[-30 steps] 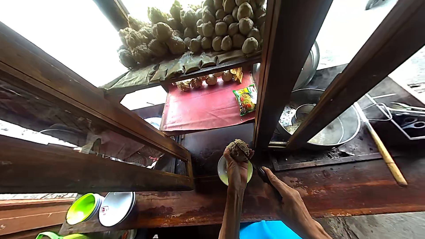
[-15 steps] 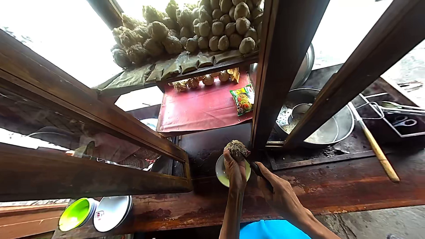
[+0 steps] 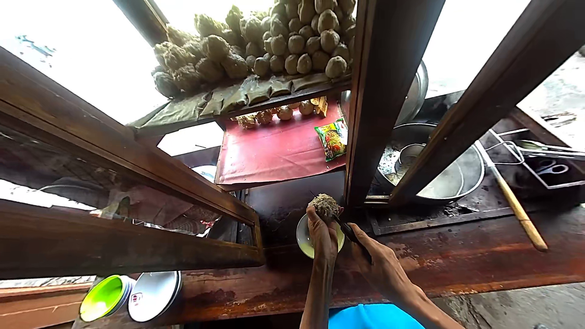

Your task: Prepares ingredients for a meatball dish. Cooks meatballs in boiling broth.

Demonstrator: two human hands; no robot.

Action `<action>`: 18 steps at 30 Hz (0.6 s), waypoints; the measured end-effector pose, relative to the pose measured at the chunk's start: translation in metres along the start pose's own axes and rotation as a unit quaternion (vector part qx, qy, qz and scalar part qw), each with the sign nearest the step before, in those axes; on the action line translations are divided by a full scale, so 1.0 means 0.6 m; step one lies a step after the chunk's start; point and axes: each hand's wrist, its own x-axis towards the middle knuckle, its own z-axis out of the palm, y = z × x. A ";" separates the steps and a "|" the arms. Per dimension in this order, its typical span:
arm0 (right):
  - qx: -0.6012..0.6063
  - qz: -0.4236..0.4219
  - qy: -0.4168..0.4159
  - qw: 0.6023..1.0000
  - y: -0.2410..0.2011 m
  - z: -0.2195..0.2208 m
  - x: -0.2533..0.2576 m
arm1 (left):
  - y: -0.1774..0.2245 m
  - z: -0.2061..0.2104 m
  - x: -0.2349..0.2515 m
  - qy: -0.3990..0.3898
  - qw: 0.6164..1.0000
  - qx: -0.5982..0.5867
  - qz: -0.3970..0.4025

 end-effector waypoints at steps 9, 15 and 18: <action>0.001 -0.004 0.007 1.000 0.013 0.011 -0.002 | -0.003 0.002 0.001 0.006 1.000 -0.018 -0.022; 0.012 0.001 -0.016 1.000 0.012 0.016 0.000 | 0.005 -0.003 0.005 0.023 0.998 -0.023 -0.044; 0.009 -0.003 -0.008 1.000 0.011 0.012 -0.018 | 0.022 -0.001 0.012 0.025 0.998 -0.027 -0.050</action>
